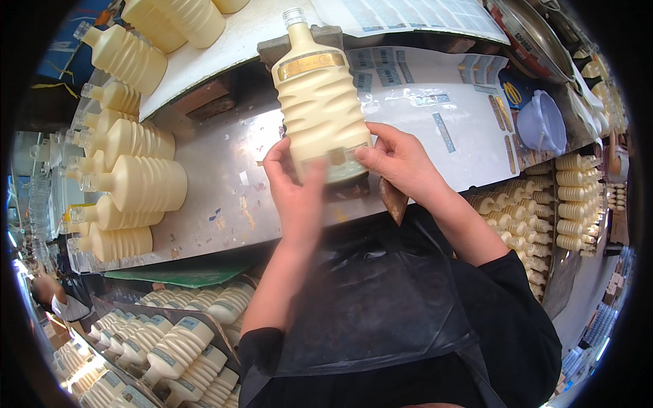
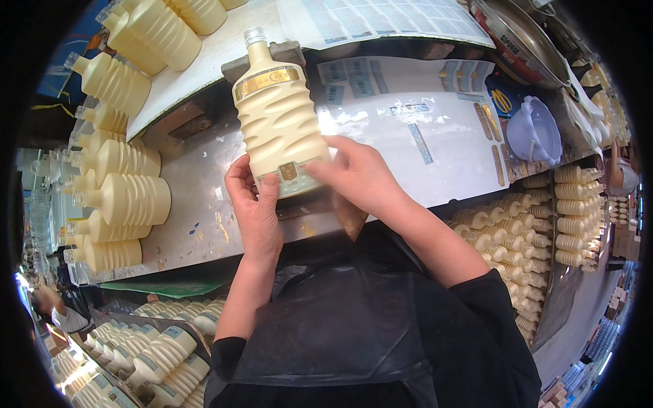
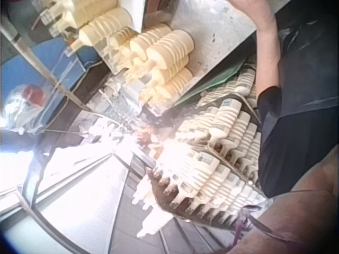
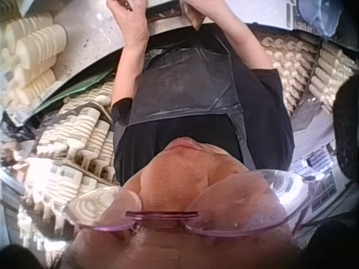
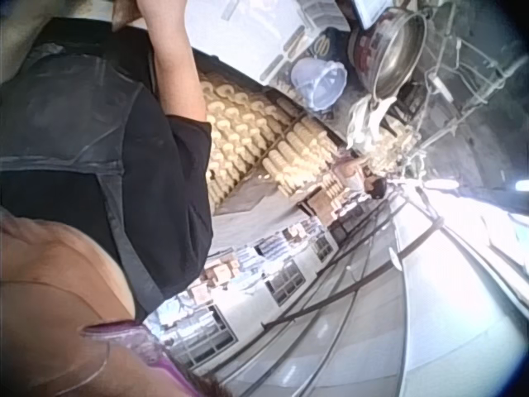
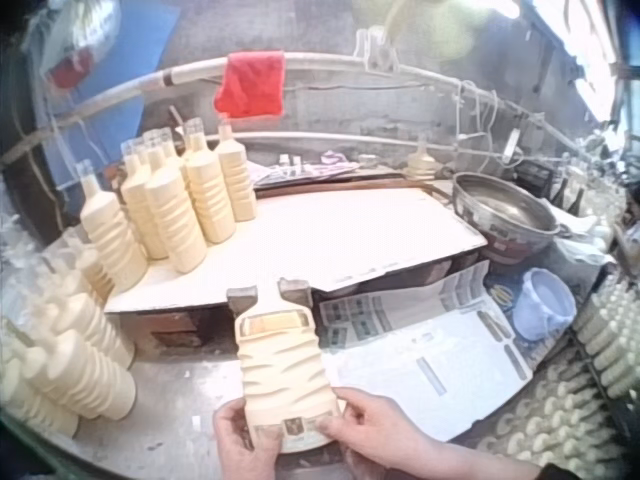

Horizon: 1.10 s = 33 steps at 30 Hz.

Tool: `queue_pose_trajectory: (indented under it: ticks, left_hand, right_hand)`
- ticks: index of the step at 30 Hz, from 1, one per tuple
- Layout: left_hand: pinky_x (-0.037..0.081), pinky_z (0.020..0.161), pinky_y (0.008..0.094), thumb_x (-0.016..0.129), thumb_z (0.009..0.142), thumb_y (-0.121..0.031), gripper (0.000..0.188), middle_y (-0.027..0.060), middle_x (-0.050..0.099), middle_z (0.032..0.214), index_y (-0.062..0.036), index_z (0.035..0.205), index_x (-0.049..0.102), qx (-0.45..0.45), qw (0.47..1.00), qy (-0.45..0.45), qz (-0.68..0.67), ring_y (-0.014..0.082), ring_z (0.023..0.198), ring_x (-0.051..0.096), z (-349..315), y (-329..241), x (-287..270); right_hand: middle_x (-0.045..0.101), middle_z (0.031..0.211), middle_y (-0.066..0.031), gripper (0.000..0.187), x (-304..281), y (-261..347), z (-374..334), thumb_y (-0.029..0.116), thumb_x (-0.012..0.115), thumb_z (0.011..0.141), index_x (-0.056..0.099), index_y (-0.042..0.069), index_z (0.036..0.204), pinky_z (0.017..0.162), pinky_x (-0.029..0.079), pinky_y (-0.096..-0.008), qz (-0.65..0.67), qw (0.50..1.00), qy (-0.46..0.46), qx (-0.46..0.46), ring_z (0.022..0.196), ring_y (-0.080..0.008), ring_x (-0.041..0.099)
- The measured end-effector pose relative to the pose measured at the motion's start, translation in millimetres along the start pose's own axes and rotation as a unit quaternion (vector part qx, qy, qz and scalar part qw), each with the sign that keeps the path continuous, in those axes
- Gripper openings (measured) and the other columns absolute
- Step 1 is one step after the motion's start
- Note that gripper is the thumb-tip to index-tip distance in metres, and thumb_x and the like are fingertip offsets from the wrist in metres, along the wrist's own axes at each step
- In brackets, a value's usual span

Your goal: The person applies rectangular labels to the bodies of cream-colored plastic bottles. They pick each bottle, smooth the label onto the surface, and place the labeled bottle into a metal rack. The process repeats for multiple bottles.

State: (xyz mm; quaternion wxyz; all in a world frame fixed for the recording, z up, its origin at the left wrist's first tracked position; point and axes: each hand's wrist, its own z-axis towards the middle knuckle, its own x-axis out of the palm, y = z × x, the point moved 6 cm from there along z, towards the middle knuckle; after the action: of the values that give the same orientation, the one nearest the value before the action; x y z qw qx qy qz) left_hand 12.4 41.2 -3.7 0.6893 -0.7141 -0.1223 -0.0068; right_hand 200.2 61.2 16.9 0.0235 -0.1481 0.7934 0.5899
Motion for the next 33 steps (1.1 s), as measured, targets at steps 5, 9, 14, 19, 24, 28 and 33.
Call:
queue_pose_trajectory:
  ticks: [5,9,14,19,24,28,33]
  left_hand:
    - [0.041,0.11,0.0383,0.072,0.096,-0.018,0.063,0.0176,0.048,0.139,0.0002,0.143,0.035,-0.004,1.0,-0.001,-0.008,0.0241,0.129,0.049,0,0,1]
    - [0.04,0.111,0.0385,0.072,0.095,-0.018,0.063,0.0174,0.048,0.139,0.0003,0.143,0.035,0.0,1.0,-0.004,-0.01,0.0242,0.13,0.048,0,1,1]
    - [0.04,0.111,0.0385,0.072,0.095,-0.018,0.063,0.017,0.048,0.139,0.0001,0.143,0.036,0.004,1.0,-0.006,-0.002,0.0243,0.13,0.048,1,1,2]
    - [0.039,0.112,0.0384,0.066,0.1,-0.017,0.054,0.015,0.049,0.141,-0.0007,0.143,0.038,-0.002,1.0,-0.009,0.003,0.0229,0.13,0.048,1,3,-1]
    - [0.037,0.114,0.0373,0.051,0.108,-0.016,0.042,0.0143,0.047,0.146,-0.0011,0.145,0.04,0.034,0.995,0.035,-0.089,0.0212,0.134,0.046,2,13,-12]
    - [0.035,0.115,0.037,0.045,0.111,-0.022,0.041,0.0138,0.047,0.147,-0.0015,0.145,0.041,0.041,0.998,0.031,-0.026,0.021,0.135,0.046,-2,7,-4]
    - [0.036,0.115,0.0357,0.048,0.11,-0.019,0.041,0.0132,0.048,0.145,-0.0025,0.146,0.041,0.01,0.995,0.022,-0.097,0.0201,0.133,0.047,-2,9,-7]
  right_hand:
    - [0.053,0.076,0.006,0.054,1,0,-1,0.024,0.074,0.096,0.059,-0.003,0.14,0.065,0.042,-0.0209,0.013,1.0,-0.003,-0.001,0.069,-0.0023,0.046]
    - [0.053,0.077,0.0057,0.054,1,-2,0,0.025,0.073,0.096,0.059,-0.003,0.14,0.065,0.041,-0.0207,0.016,1.0,-0.007,-0.015,0.07,-0.0023,0.045]
    - [0.061,0.076,0.0003,0.052,-2,-5,2,0.027,0.073,0.094,0.062,-0.002,0.135,0.064,0.048,-0.025,0.029,0.999,-0.01,-0.028,0.068,-0.0069,0.056]
    - [0.06,0.086,0.0041,0.052,-1,-8,1,0.03,0.069,0.101,0.058,-0.002,0.141,0.066,0.041,-0.0201,0.063,0.998,0.014,-0.023,0.072,-0.0023,0.046]
    - [0.068,0.109,-0.0007,0.053,1,-17,5,0.033,0.061,0.106,0.053,-0.001,0.145,0.073,0.045,-0.019,0.117,0.991,0.032,-0.056,0.083,-0.0027,0.052]
    - [0.068,0.114,-0.0015,0.054,8,-17,2,0.036,0.059,0.107,0.052,-0.002,0.146,0.076,0.047,-0.0197,0.11,0.992,0.035,-0.044,0.087,-0.0037,0.055]
    - [0.068,0.115,-0.0027,0.054,3,-13,2,0.035,0.06,0.107,0.053,-0.001,0.146,0.082,0.05,-0.0228,0.068,0.995,0.021,-0.063,0.092,-0.0056,0.058]
